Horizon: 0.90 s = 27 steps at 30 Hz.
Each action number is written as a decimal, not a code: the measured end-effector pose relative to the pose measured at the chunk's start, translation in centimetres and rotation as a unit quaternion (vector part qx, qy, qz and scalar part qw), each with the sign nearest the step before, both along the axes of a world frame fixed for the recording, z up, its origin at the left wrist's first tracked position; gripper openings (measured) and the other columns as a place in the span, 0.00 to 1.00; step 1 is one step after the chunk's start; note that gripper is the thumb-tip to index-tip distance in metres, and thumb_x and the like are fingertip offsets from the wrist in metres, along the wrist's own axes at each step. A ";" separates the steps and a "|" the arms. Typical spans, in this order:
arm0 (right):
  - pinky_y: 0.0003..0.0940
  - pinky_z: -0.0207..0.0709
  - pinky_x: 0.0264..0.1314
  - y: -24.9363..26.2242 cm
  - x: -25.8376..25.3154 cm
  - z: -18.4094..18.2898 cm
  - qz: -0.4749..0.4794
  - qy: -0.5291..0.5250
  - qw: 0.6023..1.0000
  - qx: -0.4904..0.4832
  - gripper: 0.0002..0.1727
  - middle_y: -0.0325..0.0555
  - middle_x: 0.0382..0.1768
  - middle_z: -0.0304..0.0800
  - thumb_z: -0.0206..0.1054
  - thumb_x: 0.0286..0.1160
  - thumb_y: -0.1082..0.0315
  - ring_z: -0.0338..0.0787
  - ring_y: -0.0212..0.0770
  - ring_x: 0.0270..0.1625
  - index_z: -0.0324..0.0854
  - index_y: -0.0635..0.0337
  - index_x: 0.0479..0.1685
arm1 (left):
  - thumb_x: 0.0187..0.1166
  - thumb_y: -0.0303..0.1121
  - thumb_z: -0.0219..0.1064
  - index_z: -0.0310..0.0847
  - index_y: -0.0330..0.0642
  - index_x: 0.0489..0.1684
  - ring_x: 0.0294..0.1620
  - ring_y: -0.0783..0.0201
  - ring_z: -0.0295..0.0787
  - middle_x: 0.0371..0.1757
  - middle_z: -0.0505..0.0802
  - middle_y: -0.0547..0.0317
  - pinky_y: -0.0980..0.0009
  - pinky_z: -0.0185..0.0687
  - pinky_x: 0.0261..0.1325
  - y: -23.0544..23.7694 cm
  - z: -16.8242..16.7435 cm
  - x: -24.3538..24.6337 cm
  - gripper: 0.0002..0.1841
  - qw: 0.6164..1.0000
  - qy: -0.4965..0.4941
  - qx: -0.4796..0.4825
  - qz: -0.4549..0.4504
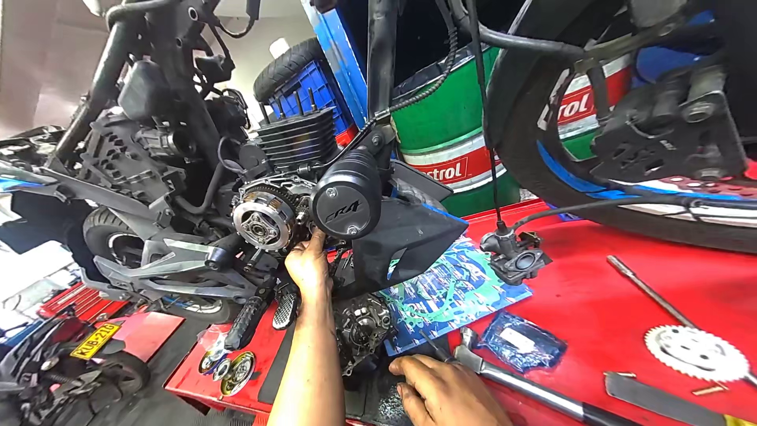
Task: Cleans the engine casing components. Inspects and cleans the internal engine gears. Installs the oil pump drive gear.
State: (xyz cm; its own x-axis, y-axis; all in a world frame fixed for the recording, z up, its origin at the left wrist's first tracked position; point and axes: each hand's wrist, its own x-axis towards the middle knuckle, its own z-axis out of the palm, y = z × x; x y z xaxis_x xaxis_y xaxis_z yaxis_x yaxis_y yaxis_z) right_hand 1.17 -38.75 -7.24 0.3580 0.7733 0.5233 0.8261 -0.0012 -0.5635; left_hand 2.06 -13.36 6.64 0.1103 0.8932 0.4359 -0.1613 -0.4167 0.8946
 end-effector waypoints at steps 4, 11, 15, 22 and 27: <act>0.49 0.86 0.36 0.0 0.0 0.1 -0.002 0.004 1.000 -0.006 0.15 0.39 0.41 0.95 0.61 0.79 0.58 0.95 0.44 0.38 0.89 0.46 0.56 | 0.63 0.44 0.87 0.73 0.44 0.10 0.09 0.67 0.66 0.10 0.76 0.61 0.68 0.64 0.13 0.2 -0.1 -0.1 0.25 1.000 -0.003 0.010 -0.001; 0.49 0.86 0.36 -0.1 0.0 0.2 0.001 0.004 1.000 -0.007 0.15 0.39 0.41 0.95 0.61 0.79 0.58 0.94 0.43 0.38 0.89 0.46 0.56 | 0.63 0.43 0.87 0.72 0.45 0.11 0.09 0.67 0.67 0.11 0.75 0.62 0.69 0.65 0.13 0.0 -0.1 -0.2 0.25 1.000 -0.006 0.014 -0.001; 0.51 0.86 0.36 -0.1 0.1 0.2 -0.001 0.006 1.000 -0.004 0.15 0.40 0.41 0.95 0.61 0.80 0.57 0.95 0.44 0.38 0.89 0.46 0.56 | 0.66 0.45 0.85 0.72 0.45 0.12 0.08 0.67 0.65 0.11 0.74 0.62 0.69 0.63 0.12 0.0 -0.6 -0.5 0.25 1.000 0.007 0.005 0.004; 0.50 0.86 0.36 -0.1 0.1 0.1 -0.003 0.004 1.000 -0.009 0.15 0.39 0.41 0.95 0.61 0.80 0.57 0.94 0.44 0.38 0.89 0.46 0.56 | 0.65 0.43 0.86 0.69 0.46 0.09 0.08 0.67 0.64 0.10 0.74 0.62 0.69 0.62 0.13 0.4 -0.9 -0.3 0.26 1.000 0.010 0.024 0.017; 0.50 0.87 0.36 0.0 0.1 0.2 0.000 0.006 1.000 -0.010 0.15 0.39 0.41 0.95 0.62 0.79 0.57 0.95 0.44 0.38 0.89 0.46 0.56 | 0.62 0.45 0.87 0.70 0.46 0.08 0.10 0.66 0.67 0.09 0.74 0.63 0.65 0.65 0.18 0.3 -0.2 -0.1 0.27 0.997 0.033 0.058 0.041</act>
State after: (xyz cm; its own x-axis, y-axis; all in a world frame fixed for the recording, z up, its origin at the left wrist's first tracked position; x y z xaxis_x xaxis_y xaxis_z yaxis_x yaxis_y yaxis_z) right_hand 1.31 -38.78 -7.08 0.3650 0.7837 0.5025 0.8189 -0.0135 -0.5738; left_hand 2.00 -13.09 6.42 0.0700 0.8444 0.5311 -0.0647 -0.5274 0.8471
